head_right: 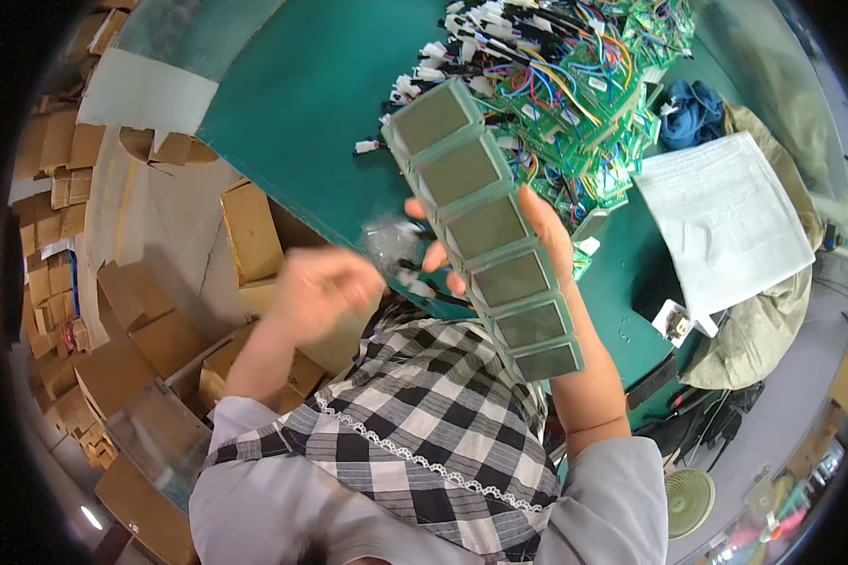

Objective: The recorder is assembling components onto a circuit board and organizing multiple boards on a table.

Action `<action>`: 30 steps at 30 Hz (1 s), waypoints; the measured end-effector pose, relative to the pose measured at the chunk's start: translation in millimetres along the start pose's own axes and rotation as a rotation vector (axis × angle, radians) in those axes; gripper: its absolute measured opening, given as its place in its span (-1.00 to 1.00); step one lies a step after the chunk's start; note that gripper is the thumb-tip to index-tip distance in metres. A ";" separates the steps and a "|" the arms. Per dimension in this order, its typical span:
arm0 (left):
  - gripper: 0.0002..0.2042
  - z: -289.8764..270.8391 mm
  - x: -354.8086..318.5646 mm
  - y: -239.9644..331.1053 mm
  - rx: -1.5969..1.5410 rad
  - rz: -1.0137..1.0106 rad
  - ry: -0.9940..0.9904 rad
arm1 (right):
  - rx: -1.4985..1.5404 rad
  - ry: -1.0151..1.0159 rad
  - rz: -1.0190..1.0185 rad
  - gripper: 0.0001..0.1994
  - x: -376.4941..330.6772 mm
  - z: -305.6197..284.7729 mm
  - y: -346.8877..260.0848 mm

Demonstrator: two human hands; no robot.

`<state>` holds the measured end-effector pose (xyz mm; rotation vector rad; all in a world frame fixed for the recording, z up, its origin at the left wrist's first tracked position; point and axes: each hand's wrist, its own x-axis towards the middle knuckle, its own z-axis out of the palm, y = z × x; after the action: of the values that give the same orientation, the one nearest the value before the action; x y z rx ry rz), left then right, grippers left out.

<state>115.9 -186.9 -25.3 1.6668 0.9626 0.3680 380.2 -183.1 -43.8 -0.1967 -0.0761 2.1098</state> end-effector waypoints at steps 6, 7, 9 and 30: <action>-0.60 -24.8 61.7 12.3 0.691 0.600 0.119 | -0.250 0.174 0.308 -0.25 -43.4 2.4 21.3; -0.60 -24.8 66.0 10.5 0.685 0.600 0.119 | -0.250 0.181 0.308 -0.25 -46.9 0.6 22.3; -0.57 -21.8 70.9 4.3 0.651 0.501 -0.243 | -0.237 0.171 0.356 -0.27 -54.2 -9.2 26.8; -0.81 0.9 69.3 -24.0 0.296 0.348 -0.406 | -0.178 0.387 0.324 -0.21 -78.8 -19.3 33.6</action>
<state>149.7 -134.4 -63.8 2.0845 0.4371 0.1063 395.3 -268.2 -58.7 -0.7629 -0.0007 2.3450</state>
